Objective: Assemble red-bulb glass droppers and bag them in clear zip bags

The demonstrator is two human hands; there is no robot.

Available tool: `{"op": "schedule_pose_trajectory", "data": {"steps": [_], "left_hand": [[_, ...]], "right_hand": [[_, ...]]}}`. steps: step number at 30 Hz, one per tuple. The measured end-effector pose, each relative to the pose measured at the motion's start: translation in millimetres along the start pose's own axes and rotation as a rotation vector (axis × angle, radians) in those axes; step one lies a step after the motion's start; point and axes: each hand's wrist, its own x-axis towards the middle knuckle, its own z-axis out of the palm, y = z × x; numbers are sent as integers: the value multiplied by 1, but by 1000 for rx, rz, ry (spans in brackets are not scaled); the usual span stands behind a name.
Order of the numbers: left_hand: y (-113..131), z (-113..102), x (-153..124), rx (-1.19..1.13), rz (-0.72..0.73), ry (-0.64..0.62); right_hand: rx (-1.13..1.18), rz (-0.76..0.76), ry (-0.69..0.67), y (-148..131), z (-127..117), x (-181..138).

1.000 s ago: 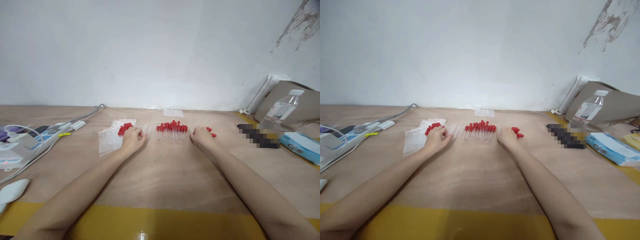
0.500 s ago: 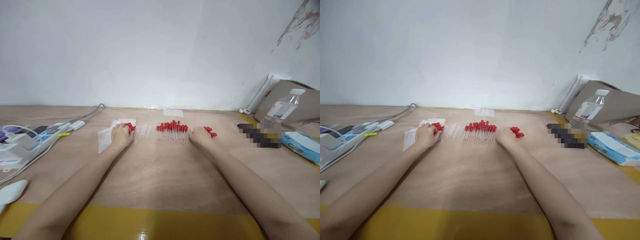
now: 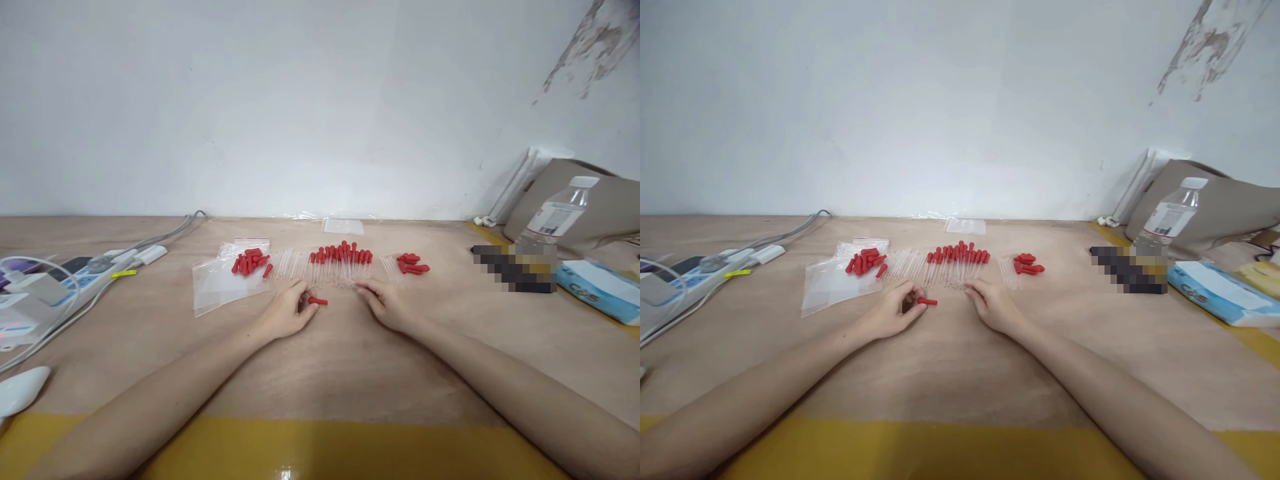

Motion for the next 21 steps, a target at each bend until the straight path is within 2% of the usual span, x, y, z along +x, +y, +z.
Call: {"op": "schedule_pose_trajectory", "data": {"steps": [5,9,17,21], "left_hand": [[0,11,7,-52,19,-36],[-1,14,11,-85,-4,-15],[4,19,7,-305,-73,-14],[4,20,7,-449,-118,-63]], "right_hand": [[-40,-105,4,-6,6,-9],[-11,-153,20,-5,12,-8],[41,-169,36,-7,15,-8],[51,-184,24,-9,14,-8]]}}
